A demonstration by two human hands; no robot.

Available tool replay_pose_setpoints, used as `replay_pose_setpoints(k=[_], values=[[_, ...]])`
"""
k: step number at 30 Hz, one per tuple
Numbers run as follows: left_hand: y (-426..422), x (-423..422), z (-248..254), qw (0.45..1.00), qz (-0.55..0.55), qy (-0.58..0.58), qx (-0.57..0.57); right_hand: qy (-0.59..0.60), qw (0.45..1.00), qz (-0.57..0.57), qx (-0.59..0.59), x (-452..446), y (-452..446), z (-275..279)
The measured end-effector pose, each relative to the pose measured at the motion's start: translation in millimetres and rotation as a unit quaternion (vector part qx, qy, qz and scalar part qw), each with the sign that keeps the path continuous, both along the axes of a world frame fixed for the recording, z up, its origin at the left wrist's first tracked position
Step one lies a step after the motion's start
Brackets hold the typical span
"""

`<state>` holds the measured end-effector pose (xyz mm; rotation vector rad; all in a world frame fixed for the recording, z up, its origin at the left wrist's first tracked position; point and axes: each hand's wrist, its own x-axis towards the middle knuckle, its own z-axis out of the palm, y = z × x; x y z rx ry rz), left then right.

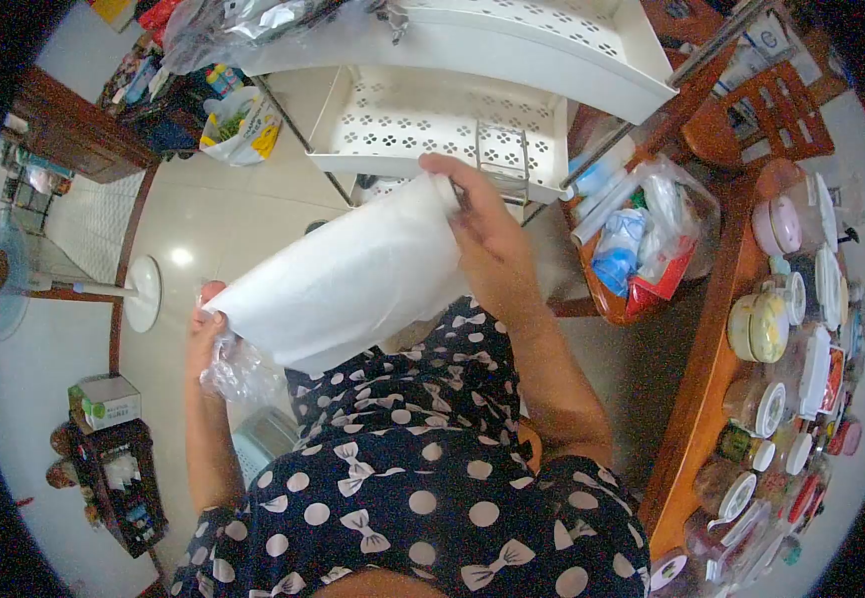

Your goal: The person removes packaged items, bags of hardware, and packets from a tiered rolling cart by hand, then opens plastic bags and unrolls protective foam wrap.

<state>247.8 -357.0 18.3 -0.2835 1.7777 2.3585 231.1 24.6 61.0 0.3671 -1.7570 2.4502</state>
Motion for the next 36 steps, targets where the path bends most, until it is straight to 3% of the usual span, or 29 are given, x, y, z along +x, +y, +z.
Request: replay_pose_setpoints(k=[5, 8, 11, 14, 17, 20, 24, 27, 30, 33, 36], values=[[-22, -8, 9, 0.991, -0.028, 0.034, -0.128, -0.062, 0.994, 0.061, 0.060, -4, 12, 5], [12, -11, 43, 0.986, -0.072, 0.119, -0.088, -0.044, 0.997, 0.027, 0.050, -6, 13, 8], [34, -10, 59, 0.995, -0.059, 0.082, 0.020, 0.056, 0.997, 0.004, 0.043, -12, 18, 6], [23, -10, 48, 0.990, 0.068, -0.061, 0.108, 0.122, 0.991, 0.009, 0.063, -13, 23, 12], [14, -23, 38, 0.996, 0.034, -0.078, 0.001, 0.152, 0.985, 0.023, 0.080, -12, 27, 17], [1, -43, 44, 0.983, -0.095, -0.057, -0.143, 0.170, 0.981, 0.030, 0.091, -14, 30, 13], [13, -44, 43, 0.985, -0.094, 0.030, -0.141, 0.206, 0.967, 0.016, 0.149, -18, 41, 3], [14, -39, 40, 0.982, -0.049, 0.090, -0.161, 0.106, 0.994, 0.011, -0.035, -15, 27, -4], [10, -38, 37, 0.972, -0.011, 0.151, -0.181, -0.051, 0.992, 0.013, -0.116, -11, 17, -3], [9, -38, 35, 0.961, 0.001, 0.191, -0.202, -0.162, 0.975, 0.047, -0.142, -12, 19, -14], [16, -35, 39, 0.952, 0.000, 0.226, -0.207, -0.182, 0.977, 0.032, -0.108, -11, 16, -15]])
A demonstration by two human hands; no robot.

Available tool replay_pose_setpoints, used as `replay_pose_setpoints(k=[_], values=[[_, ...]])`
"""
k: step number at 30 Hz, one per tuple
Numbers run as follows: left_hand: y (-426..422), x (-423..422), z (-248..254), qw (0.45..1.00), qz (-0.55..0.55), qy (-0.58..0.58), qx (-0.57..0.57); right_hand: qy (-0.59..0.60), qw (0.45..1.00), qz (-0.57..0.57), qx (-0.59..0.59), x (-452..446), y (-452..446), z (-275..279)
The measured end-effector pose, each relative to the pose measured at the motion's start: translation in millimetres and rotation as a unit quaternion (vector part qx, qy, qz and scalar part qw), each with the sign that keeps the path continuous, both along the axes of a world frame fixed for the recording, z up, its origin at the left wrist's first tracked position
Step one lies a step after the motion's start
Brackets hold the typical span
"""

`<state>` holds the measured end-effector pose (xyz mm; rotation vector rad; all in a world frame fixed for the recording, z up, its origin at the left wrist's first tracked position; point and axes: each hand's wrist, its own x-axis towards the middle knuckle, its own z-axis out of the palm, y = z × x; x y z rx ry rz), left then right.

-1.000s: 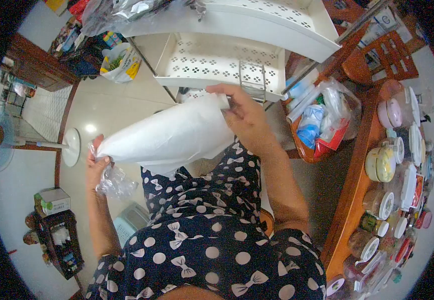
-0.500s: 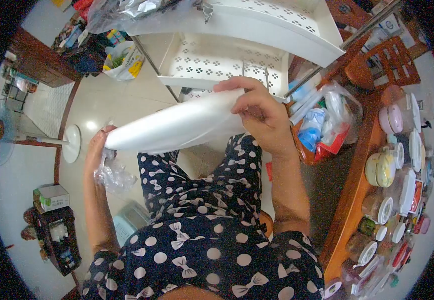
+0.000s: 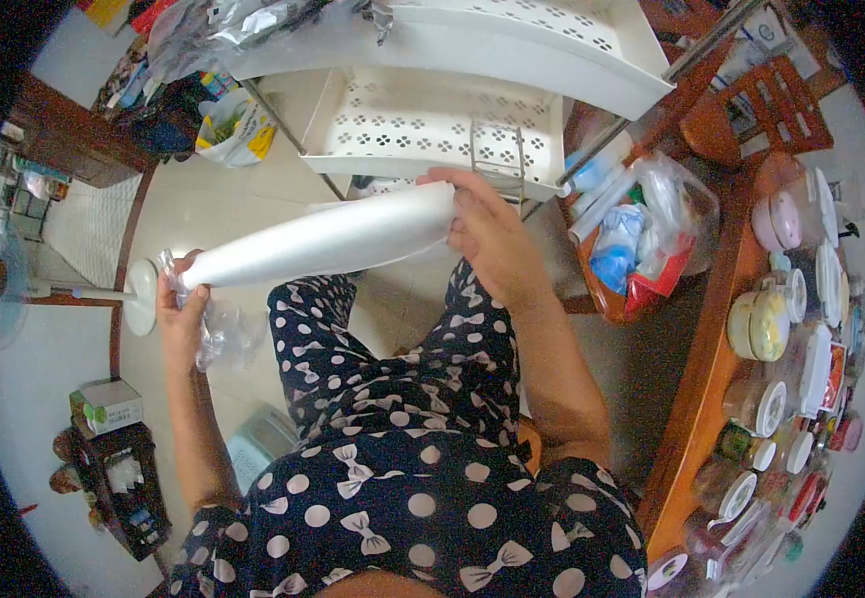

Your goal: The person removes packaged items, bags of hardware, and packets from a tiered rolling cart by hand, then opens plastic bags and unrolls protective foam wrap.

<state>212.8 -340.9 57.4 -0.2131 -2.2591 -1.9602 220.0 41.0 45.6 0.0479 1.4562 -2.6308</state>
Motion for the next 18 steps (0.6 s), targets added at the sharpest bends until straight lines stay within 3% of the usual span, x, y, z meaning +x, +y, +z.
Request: replay_pose_setpoints(k=[3, 8, 11, 18], values=[[5, 2, 2, 0.999, -0.002, 0.032, 0.003, 0.002, 0.976, -0.012, 0.219, 2, -3, 15], [14, 5, 19, 0.999, -0.028, 0.002, 0.021, 0.131, 0.978, -0.027, 0.157, 0, -7, 6], [-4, 2, 10, 0.984, 0.044, -0.166, 0.045, 0.177, 0.974, -0.031, 0.140, 4, -9, 11], [-5, -1, -5, 0.985, 0.051, -0.128, 0.104, 0.219, 0.968, -0.005, 0.120, 2, -12, 13]])
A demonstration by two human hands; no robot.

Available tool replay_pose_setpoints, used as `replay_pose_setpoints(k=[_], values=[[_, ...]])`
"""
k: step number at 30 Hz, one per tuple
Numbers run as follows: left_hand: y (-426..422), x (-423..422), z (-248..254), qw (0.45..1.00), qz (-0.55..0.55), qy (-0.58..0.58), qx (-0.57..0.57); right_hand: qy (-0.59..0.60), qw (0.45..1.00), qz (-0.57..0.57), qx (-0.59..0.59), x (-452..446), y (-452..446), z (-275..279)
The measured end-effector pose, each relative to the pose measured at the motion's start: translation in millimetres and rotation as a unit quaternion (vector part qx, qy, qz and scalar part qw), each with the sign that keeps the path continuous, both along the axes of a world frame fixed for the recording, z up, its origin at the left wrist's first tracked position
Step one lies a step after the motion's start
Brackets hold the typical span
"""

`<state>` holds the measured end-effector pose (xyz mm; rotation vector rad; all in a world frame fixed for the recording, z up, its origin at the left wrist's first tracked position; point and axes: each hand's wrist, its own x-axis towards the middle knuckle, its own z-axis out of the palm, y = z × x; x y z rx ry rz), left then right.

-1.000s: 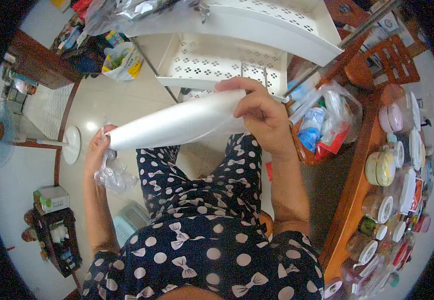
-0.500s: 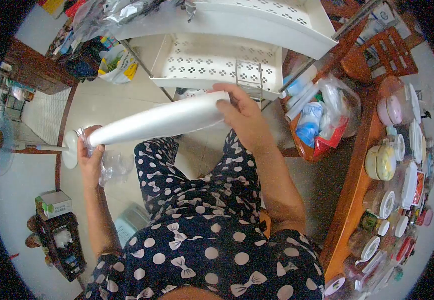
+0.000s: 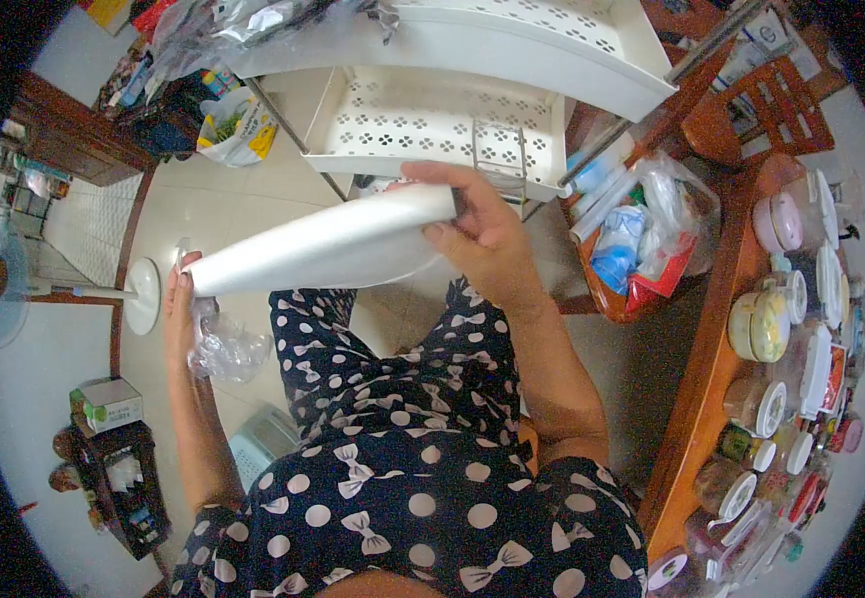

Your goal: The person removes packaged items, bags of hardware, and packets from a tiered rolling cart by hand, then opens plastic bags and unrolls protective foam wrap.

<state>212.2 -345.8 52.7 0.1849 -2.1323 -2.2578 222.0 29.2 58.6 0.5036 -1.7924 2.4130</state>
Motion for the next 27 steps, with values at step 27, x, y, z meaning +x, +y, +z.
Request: replay_pose_setpoints(k=[27], values=[[18, 2, 31, 0.987, -0.069, 0.054, -0.132, -0.149, 0.971, -0.100, 0.158, 2, 9, -4]])
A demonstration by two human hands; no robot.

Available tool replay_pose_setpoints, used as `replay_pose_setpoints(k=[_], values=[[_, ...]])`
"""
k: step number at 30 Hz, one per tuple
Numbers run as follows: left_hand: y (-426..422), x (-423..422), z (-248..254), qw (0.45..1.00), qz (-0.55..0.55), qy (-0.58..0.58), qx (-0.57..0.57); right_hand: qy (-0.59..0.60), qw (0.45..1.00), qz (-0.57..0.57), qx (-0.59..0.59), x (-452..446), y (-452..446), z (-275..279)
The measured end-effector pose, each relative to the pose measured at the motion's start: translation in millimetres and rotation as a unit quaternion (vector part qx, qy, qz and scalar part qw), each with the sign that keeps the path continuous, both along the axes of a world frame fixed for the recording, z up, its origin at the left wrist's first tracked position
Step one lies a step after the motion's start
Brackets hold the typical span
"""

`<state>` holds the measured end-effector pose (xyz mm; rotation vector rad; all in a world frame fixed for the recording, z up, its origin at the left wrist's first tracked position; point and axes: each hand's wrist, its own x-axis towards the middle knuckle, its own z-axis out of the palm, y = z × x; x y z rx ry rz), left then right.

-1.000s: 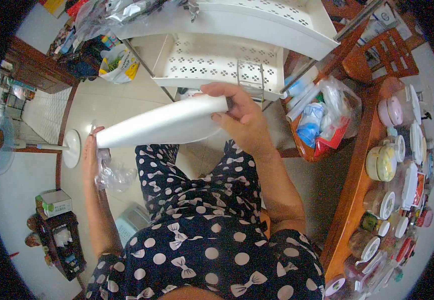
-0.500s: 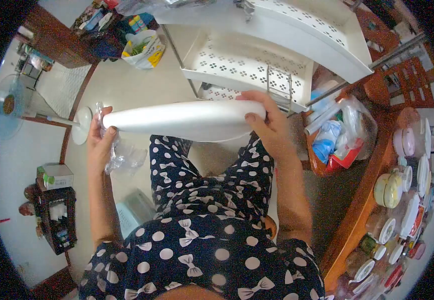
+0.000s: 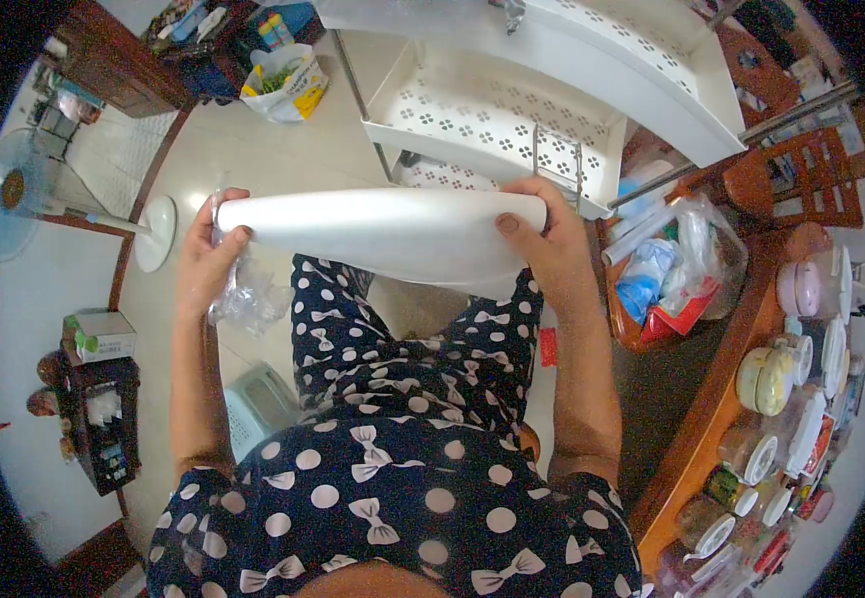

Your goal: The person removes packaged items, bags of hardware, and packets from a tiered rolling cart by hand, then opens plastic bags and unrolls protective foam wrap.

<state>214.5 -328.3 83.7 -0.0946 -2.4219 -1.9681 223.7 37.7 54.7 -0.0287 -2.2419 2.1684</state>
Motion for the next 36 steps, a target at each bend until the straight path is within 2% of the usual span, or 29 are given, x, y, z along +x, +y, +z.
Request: replay_pose_setpoints(k=[2, 5, 11, 14, 17, 20, 23, 26, 29, 34, 36], values=[[-1, -2, -1, 1.000, -0.019, -0.009, -0.009, -0.021, 0.999, -0.036, 0.022, 0, 1, -3], [-1, -4, -4, 0.999, -0.030, -0.029, -0.007, -0.069, 0.997, 0.000, -0.020, 1, 10, -4], [-7, -8, -9, 0.997, -0.020, -0.077, 0.021, -0.022, 0.984, 0.059, 0.165, -1, 26, -15], [-5, -9, -11, 0.995, -0.020, -0.095, 0.015, -0.046, 0.985, 0.095, 0.137, 6, 21, -1], [-4, -11, -13, 0.994, -0.022, -0.102, 0.014, -0.011, 0.980, 0.116, 0.163, 8, 17, 9], [-2, -12, -11, 0.993, -0.027, -0.111, 0.022, -0.046, 0.986, 0.096, 0.130, 9, 14, 14], [-1, -14, -12, 0.994, -0.023, -0.108, 0.017, 0.080, 0.962, 0.092, 0.246, 6, 18, 8], [-2, -15, -11, 0.994, -0.011, -0.111, 0.008, 0.112, 0.953, 0.096, 0.265, 2, 20, 3], [-2, -16, -15, 0.997, -0.004, -0.076, 0.013, 0.062, 0.973, 0.112, 0.191, 4, 18, 1], [2, -20, -15, 1.000, 0.008, 0.006, 0.021, -0.020, 0.976, 0.175, 0.131, 9, 23, 3], [1, -18, -13, 1.000, -0.015, -0.008, 0.013, -0.050, 0.973, 0.199, 0.105, 9, 26, 4]])
